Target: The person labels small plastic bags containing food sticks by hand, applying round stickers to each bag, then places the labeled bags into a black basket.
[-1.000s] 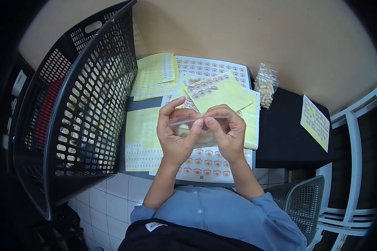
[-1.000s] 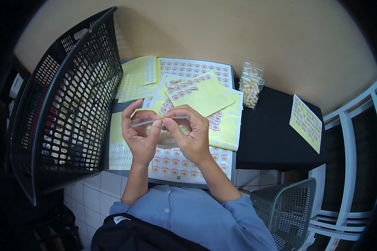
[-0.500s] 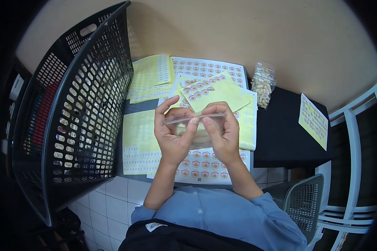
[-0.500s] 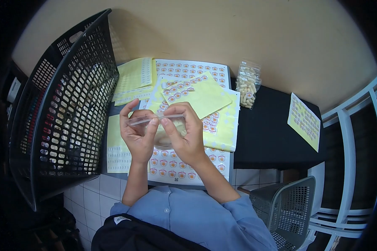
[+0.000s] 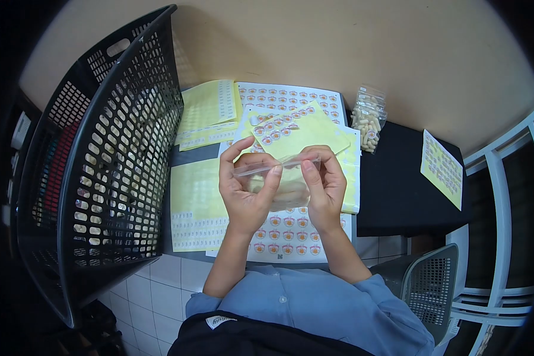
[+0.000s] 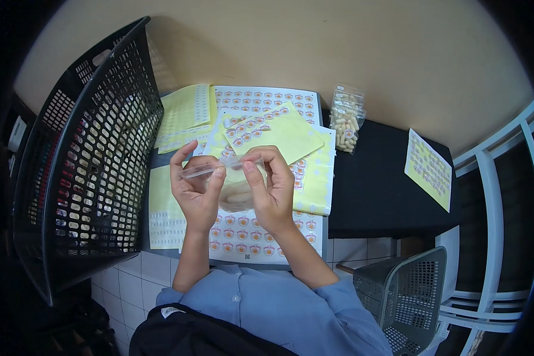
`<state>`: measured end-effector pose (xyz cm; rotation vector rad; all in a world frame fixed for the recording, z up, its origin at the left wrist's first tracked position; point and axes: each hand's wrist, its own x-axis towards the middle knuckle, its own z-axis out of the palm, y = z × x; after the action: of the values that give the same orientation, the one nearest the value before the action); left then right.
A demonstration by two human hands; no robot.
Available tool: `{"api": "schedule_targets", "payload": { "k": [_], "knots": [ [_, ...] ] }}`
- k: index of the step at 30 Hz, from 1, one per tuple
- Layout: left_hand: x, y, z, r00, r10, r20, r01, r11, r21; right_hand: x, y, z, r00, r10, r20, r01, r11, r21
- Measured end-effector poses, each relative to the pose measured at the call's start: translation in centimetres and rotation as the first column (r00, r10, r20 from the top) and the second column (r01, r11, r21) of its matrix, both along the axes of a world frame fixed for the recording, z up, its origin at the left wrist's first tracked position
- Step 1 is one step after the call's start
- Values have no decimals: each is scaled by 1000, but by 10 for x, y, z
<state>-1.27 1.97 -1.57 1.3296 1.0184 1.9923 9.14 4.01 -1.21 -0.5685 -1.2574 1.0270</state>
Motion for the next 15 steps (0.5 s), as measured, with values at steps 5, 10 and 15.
{"api": "schedule_targets", "payload": {
  "k": [5,10,15],
  "knots": [
    [3,0,0,1000,-19,2,19,1000,-14,5,-1,0,1000,1,21,-1,1000,-4],
    [3,-1,1,1000,-26,-1,26,1000,-17,5,-3,1,1000,7,-25,-8,1000,-15],
    [4,-4,-2,999,-48,7,48,998,-27,8,-4,-4,999,-36,-18,37,999,29]
  ]
}}
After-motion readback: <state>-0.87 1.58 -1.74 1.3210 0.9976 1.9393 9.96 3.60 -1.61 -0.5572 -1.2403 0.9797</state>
